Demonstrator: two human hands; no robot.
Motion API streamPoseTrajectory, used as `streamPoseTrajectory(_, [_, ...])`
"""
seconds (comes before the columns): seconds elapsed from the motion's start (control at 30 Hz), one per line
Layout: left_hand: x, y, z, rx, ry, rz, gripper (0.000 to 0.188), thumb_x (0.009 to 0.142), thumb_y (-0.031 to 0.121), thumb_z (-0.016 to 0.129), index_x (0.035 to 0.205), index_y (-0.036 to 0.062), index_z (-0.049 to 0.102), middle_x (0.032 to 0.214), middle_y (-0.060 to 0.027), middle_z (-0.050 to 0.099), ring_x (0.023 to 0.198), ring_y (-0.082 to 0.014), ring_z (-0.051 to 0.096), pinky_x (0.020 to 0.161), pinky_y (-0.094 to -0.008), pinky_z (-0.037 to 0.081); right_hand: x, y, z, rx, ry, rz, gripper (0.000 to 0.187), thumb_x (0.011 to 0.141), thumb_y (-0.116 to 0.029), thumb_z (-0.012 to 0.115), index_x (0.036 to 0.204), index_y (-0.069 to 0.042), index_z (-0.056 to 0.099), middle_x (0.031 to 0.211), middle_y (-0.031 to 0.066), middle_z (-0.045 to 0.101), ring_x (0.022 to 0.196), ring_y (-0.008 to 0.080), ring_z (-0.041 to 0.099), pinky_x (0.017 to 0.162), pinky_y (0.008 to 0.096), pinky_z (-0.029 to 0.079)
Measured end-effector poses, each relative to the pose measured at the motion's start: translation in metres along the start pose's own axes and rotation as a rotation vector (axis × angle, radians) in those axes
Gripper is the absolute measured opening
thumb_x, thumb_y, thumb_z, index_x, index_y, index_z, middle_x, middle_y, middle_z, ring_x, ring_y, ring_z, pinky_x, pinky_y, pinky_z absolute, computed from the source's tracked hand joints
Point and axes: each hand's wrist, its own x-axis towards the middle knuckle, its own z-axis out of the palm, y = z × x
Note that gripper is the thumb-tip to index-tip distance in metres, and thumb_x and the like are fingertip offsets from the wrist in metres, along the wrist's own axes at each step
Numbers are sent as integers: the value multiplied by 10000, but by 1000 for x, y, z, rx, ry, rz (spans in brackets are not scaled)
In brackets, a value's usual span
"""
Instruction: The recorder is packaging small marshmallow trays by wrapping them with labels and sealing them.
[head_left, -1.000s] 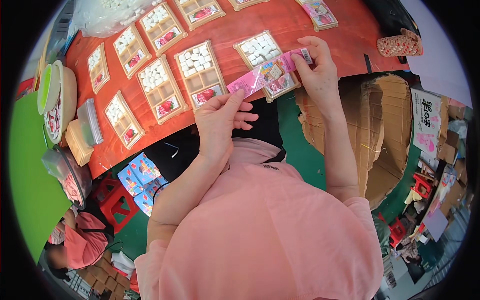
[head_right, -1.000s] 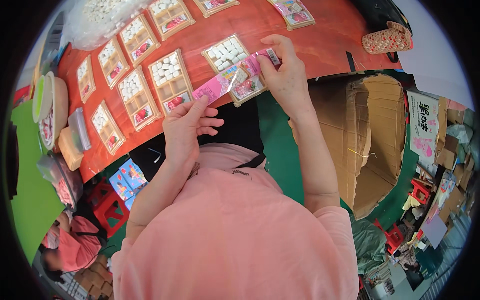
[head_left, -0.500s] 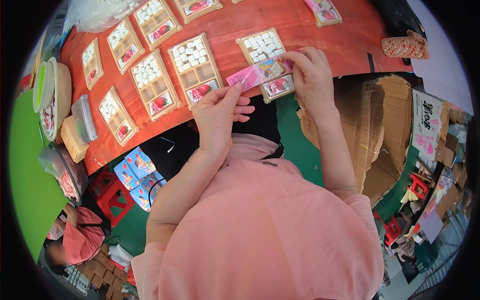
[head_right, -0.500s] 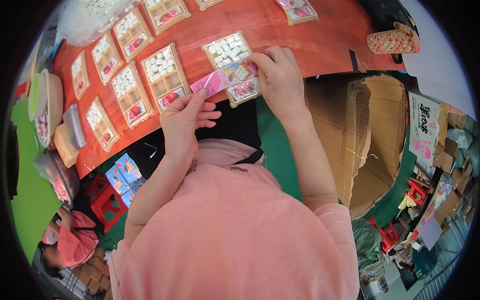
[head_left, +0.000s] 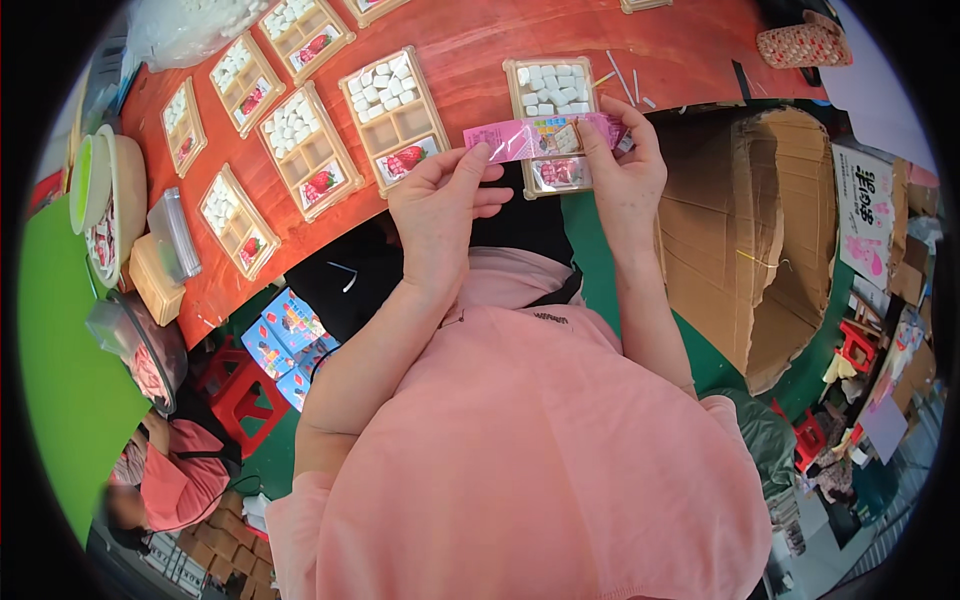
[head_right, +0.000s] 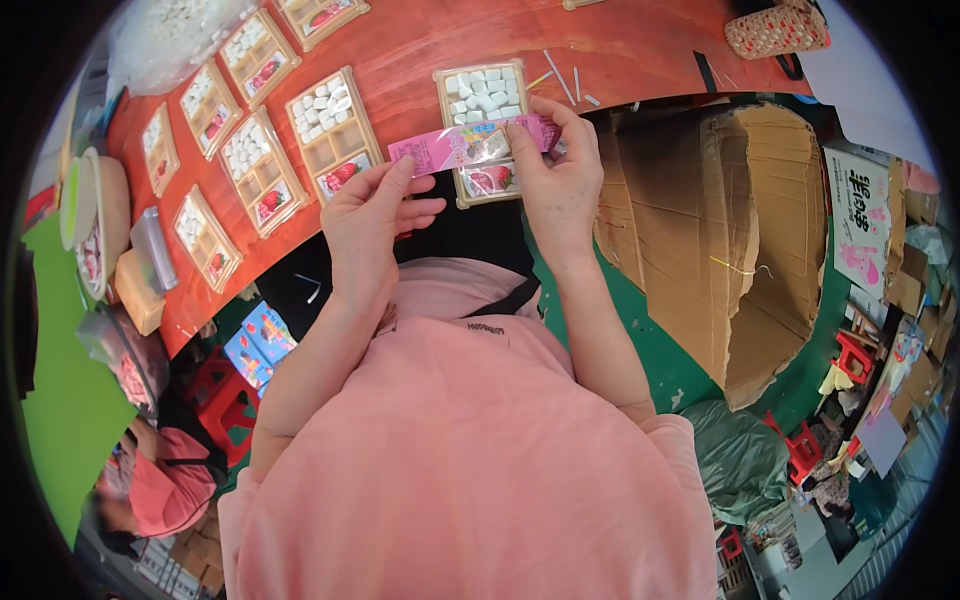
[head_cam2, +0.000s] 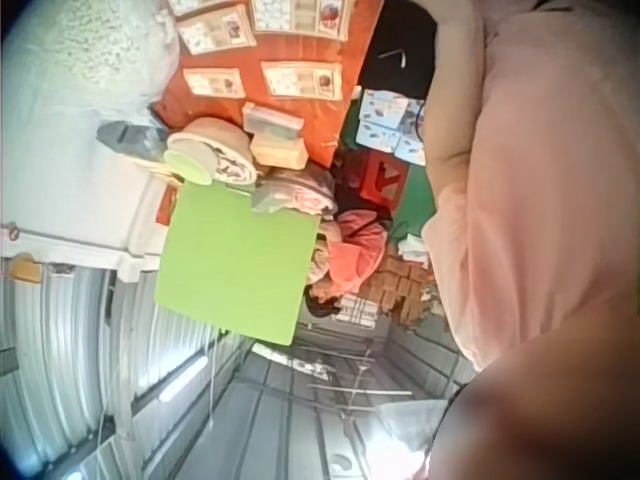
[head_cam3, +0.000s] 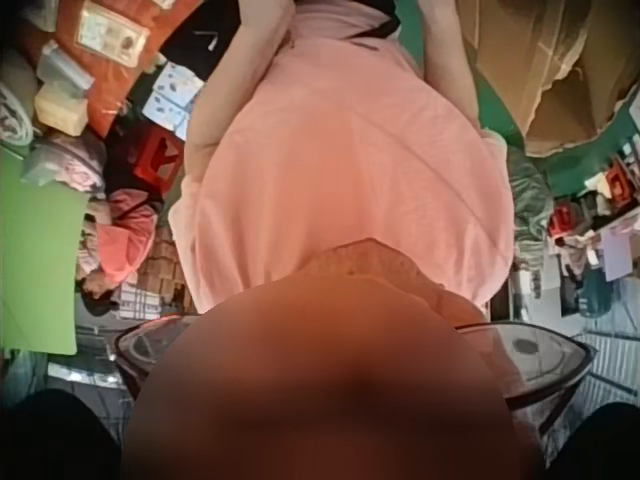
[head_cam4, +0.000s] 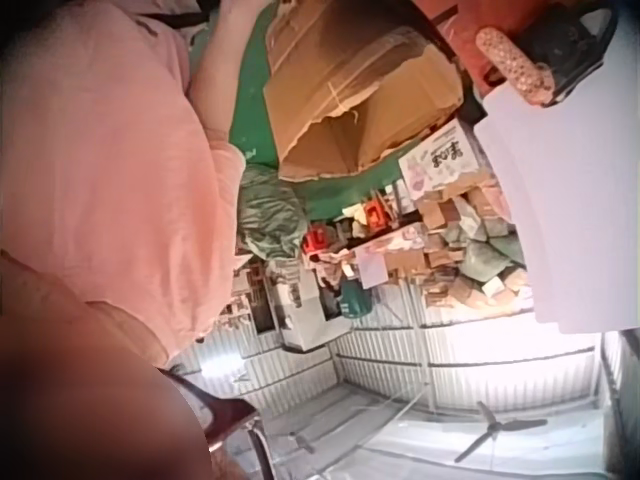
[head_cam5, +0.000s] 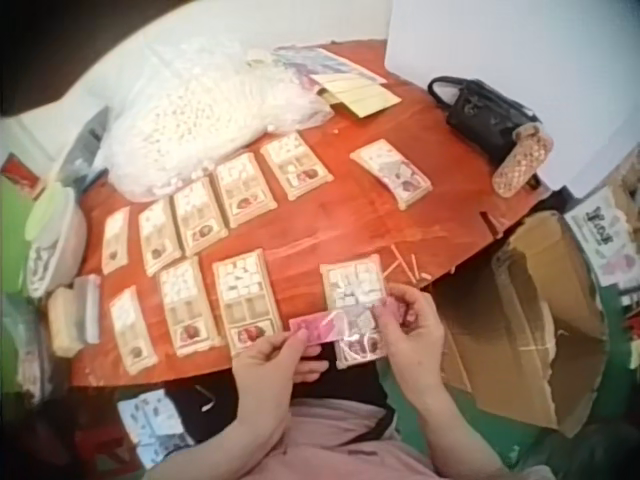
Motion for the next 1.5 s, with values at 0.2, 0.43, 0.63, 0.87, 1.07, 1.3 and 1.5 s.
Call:
streamPoseTrajectory(0.2, [-5, 6, 4, 2, -112, 9, 278, 964, 212, 695, 1076, -42, 678, 907, -147, 728, 689, -204, 734, 580, -257, 575, 0, 4, -6, 427, 8, 144, 320, 923, -26, 707, 1216, 44, 596, 1137, 91, 631, 967, 127, 652, 835, 247, 546])
streamPoseTrajectory(0.43, [-4, -7, 9, -208, -256, -135, 308, 1017, 249, 609, 1105, -46, 614, 973, -160, 710, 751, -231, 734, 635, -302, 590, -5, -11, -18, 687, -16, 264, 350, 916, -5, 706, 1243, 31, 587, 1125, 110, 649, 988, 157, 672, 851, 273, 570])
streamPoseTrajectory(0.63, [-7, -16, 26, -414, -408, -255, 249, 1048, 230, 548, 1132, 2, 601, 966, -61, 690, 721, -128, 640, 593, -302, 529, -17, -25, -6, 791, -133, 333, 341, 924, -5, 699, 1245, 23, 586, 1094, 99, 663, 967, 154, 679, 839, 274, 580])
streamPoseTrajectory(0.87, [-12, -11, 24, -396, -346, -237, 243, 1043, 172, 536, 1147, -29, 625, 922, -47, 692, 686, -100, 629, 541, -277, 500, -20, -27, -4, 735, -166, 292, 340, 935, -20, 695, 1256, 12, 590, 1086, 94, 663, 953, 127, 668, 831, 255, 574])
streamPoseTrajectory(1.07, [-2, -4, 10, -295, -466, -102, 261, 1009, 161, 600, 1194, -22, 629, 894, -40, 701, 648, -74, 598, 549, -226, 470, -23, -26, -4, 684, -159, 261, 347, 934, -14, 693, 1264, 13, 592, 1069, 91, 671, 927, 119, 670, 823, 243, 567])
streamPoseTrajectory(1.3, [6, 0, -7, -42, -537, -48, 222, 921, 168, 724, 1087, 23, 700, 893, -18, 708, 677, -61, 590, 549, -200, 431, -24, -34, -7, 210, -155, -41, 408, 963, -1, 636, 1358, -22, 538, 1153, 60, 625, 941, 90, 634, 833, 226, 541])
streamPoseTrajectory(1.5, [10, 16, -25, 5, -581, -96, 241, 932, 99, 695, 1149, -3, 673, 1003, -67, 706, 753, -110, 643, 631, -257, 559, -14, -45, -45, 309, -341, 99, 287, 970, 48, 568, 1254, 7, 569, 1076, 100, 700, 996, 114, 653, 865, 245, 519])
